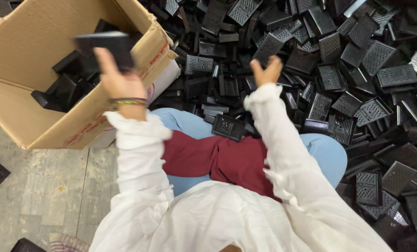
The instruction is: The person sits on the floor next to a large pile of black perforated plastic boxes and a cardboard carton. They pick up individual plastic boxes from the pile, turn them over in their hands, and place them into the cardboard box, repeating this continuously while another person's arm occasionally reaches into the same box.
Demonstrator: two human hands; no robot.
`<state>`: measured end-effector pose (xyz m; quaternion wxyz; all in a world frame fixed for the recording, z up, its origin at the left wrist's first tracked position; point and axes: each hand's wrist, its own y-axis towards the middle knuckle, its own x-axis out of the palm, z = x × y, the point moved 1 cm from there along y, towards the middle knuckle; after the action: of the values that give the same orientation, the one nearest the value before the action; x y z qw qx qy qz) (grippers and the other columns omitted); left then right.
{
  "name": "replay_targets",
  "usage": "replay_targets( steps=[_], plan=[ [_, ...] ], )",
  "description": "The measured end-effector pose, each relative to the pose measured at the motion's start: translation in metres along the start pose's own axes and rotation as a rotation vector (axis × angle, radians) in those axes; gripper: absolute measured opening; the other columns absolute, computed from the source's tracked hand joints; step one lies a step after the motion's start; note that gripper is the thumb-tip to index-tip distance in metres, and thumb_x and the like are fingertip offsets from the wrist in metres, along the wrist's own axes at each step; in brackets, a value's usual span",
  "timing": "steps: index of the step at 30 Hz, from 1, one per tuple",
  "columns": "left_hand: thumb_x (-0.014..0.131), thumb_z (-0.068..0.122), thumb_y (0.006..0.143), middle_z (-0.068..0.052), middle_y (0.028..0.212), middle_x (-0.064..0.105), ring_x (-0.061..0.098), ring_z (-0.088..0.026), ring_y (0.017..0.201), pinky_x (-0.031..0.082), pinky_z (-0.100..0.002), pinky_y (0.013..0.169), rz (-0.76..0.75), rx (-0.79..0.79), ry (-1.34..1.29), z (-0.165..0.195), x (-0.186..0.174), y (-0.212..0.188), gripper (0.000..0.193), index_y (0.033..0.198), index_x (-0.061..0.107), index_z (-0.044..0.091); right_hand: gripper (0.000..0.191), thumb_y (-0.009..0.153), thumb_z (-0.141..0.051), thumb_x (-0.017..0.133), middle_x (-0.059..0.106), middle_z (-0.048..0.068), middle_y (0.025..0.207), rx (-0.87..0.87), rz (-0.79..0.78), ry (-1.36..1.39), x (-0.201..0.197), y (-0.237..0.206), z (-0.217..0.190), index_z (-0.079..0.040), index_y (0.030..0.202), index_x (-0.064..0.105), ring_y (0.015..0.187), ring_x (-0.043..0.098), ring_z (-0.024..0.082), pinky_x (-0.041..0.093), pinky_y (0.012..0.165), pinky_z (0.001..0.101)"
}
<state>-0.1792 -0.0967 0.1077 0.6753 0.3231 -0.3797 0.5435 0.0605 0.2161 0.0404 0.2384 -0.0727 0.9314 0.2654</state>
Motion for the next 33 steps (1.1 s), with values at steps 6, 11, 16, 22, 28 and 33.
replay_targets(
  steps=[6,11,16,22,28,33],
  plan=[
    [0.067,0.021,0.104,-0.014,0.113,0.070,0.071,-0.023,0.106,0.062,-0.037,0.096,-0.047,-0.300,-0.104,-0.013,-0.002,-0.002,0.023,0.113,0.060,0.001,0.071,0.070,-0.035,0.094,0.068,0.025,0.113,0.438,-0.067,-0.085,0.021,0.045,0.006,0.003,0.119,0.059,0.106,0.066,0.041,0.052,0.088,0.0453],
    [0.077,0.010,0.100,-0.011,0.120,0.067,0.065,-0.017,0.110,0.056,-0.033,0.101,-0.470,-0.253,0.386,-0.137,-0.012,-0.079,0.035,0.129,0.060,0.000,0.037,0.088,-0.022,0.081,0.074,0.024,0.101,-0.004,-0.146,0.068,0.008,0.000,-0.017,0.001,0.113,0.066,0.093,0.072,0.042,0.057,0.082,0.0454],
    [0.089,0.019,0.084,-0.009,0.124,0.059,0.060,-0.018,0.112,0.051,-0.033,0.096,-0.492,-0.226,0.750,-0.225,-0.021,-0.119,0.099,0.150,0.016,0.005,0.021,0.096,-0.014,0.073,0.073,0.023,0.098,-0.144,-0.483,0.134,-0.019,-0.092,-0.054,0.000,0.109,0.067,0.093,0.073,0.042,0.056,0.079,0.0425],
    [0.071,0.014,0.092,-0.011,0.108,0.066,0.066,-0.027,0.093,0.056,-0.046,0.077,0.043,-0.648,0.169,-0.198,-0.044,-0.091,0.054,0.141,0.050,0.023,0.034,0.085,-0.015,0.080,0.073,0.018,0.109,-0.251,-0.726,-0.080,-0.054,-0.054,-0.006,-0.004,0.116,0.073,0.102,0.071,0.036,0.056,0.089,0.0424],
    [0.055,-0.002,0.080,-0.014,0.106,0.072,0.073,-0.031,0.092,0.062,-0.048,0.078,0.039,-0.803,-0.133,-0.154,-0.053,-0.088,0.037,0.112,0.057,0.017,0.077,0.071,-0.042,0.090,0.058,0.025,0.127,0.023,-0.666,-0.661,-0.048,0.038,0.064,0.001,0.127,0.059,0.117,0.058,0.043,0.050,0.098,0.0487],
    [0.063,0.007,0.091,-0.013,0.103,0.070,0.072,-0.029,0.089,0.061,-0.045,0.073,-0.005,-0.830,0.036,-0.164,-0.049,-0.115,0.020,0.110,0.058,0.014,0.084,0.077,-0.052,0.088,0.053,0.028,0.128,0.078,-0.411,-0.560,-0.001,0.056,0.033,0.005,0.129,0.054,0.118,0.054,0.045,0.048,0.096,0.0493]
  ],
)
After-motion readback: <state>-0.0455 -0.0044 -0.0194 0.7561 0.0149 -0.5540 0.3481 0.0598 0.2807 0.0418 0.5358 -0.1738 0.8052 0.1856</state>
